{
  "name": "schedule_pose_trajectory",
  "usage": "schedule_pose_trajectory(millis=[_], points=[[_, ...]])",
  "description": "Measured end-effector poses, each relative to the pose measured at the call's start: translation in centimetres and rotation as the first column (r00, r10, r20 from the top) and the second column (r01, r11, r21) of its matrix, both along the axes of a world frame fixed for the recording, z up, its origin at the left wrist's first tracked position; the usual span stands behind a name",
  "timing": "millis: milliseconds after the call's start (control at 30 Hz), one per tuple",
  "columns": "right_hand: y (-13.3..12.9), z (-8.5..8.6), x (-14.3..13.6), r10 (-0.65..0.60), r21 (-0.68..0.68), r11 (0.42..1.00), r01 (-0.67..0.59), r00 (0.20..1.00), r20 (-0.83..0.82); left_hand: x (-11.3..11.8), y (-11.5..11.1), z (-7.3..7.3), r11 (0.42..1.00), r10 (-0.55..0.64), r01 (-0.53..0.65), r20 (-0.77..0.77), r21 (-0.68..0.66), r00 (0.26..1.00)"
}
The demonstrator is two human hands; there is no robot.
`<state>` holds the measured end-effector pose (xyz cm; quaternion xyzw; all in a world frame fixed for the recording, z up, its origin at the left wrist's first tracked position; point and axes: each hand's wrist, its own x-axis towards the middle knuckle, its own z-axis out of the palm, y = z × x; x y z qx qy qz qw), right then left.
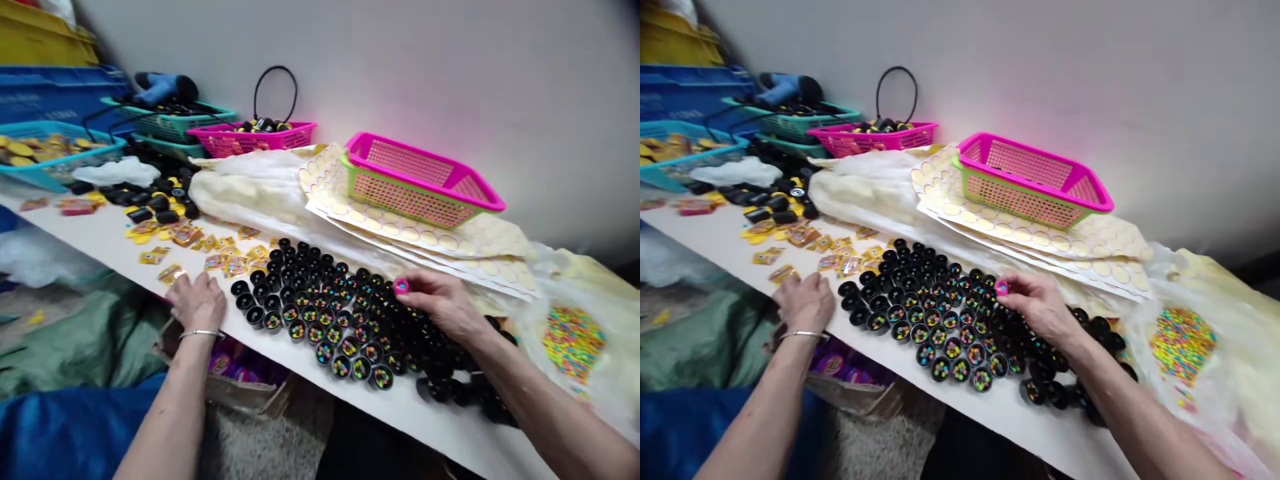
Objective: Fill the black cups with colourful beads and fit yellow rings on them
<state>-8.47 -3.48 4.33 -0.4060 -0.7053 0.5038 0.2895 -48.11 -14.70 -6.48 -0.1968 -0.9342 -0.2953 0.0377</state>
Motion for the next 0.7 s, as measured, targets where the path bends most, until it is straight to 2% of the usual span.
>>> schedule_pose_trajectory(millis=[133,233,300,367,433,500,533,600,633,700], points=[[2.5,-2.0,-7.0,0.163,0.156,0.969,-0.19,0.972,0.171,0.5,-0.1,-0.6,0.998,-0.055,0.052,-0.063,-0.046,0.996],[4.0,-2.7,-9.9,0.144,0.36,0.884,-0.299,0.906,0.397,0.7,-0.1,-0.1,0.996,-0.069,0.067,-0.045,-0.051,0.997],[4.3,-2.6,-11.2,0.074,0.451,0.798,-0.401,0.807,0.586,0.8,-0.1,0.1,0.996,-0.075,0.073,-0.046,-0.042,0.996],[4.1,-2.2,-12.1,0.005,0.458,0.724,-0.515,0.668,0.744,0.8,-0.2,0.1,0.997,-0.066,0.065,-0.043,-0.031,0.997],[3.9,-1.9,-12.8,-0.039,0.433,0.668,-0.605,0.553,0.832,0.9,-0.2,0.0,0.998,-0.049,0.048,-0.03,-0.033,0.998],[3.7,-1.8,-13.3,-0.069,0.423,0.622,-0.659,0.492,0.868,1.1,-0.2,0.0,0.998,-0.037,0.037,-0.014,-0.05,0.999],[3.7,-1.8,-13.4,-0.08,0.43,0.604,-0.671,0.485,0.871,1.2,-0.2,0.1,0.998,-0.034,0.034,-0.006,-0.06,0.999],[3.9,-1.8,-13.3,-0.097,0.471,0.591,-0.655,0.522,0.847,1.3,-0.1,0.3,0.997,-0.027,0.028,0.01,-0.071,1.0],[4.0,-1.8,-13.0,-0.102,0.501,0.603,-0.621,0.563,0.82,1.3,-0.2,0.4,0.997,-0.023,0.024,0.017,-0.072,1.0],[4.1,-1.5,-11.4,-0.098,0.556,0.662,-0.503,0.677,0.73,1.0,-0.3,0.7,0.997,-0.038,0.04,0.032,-0.071,0.999]])
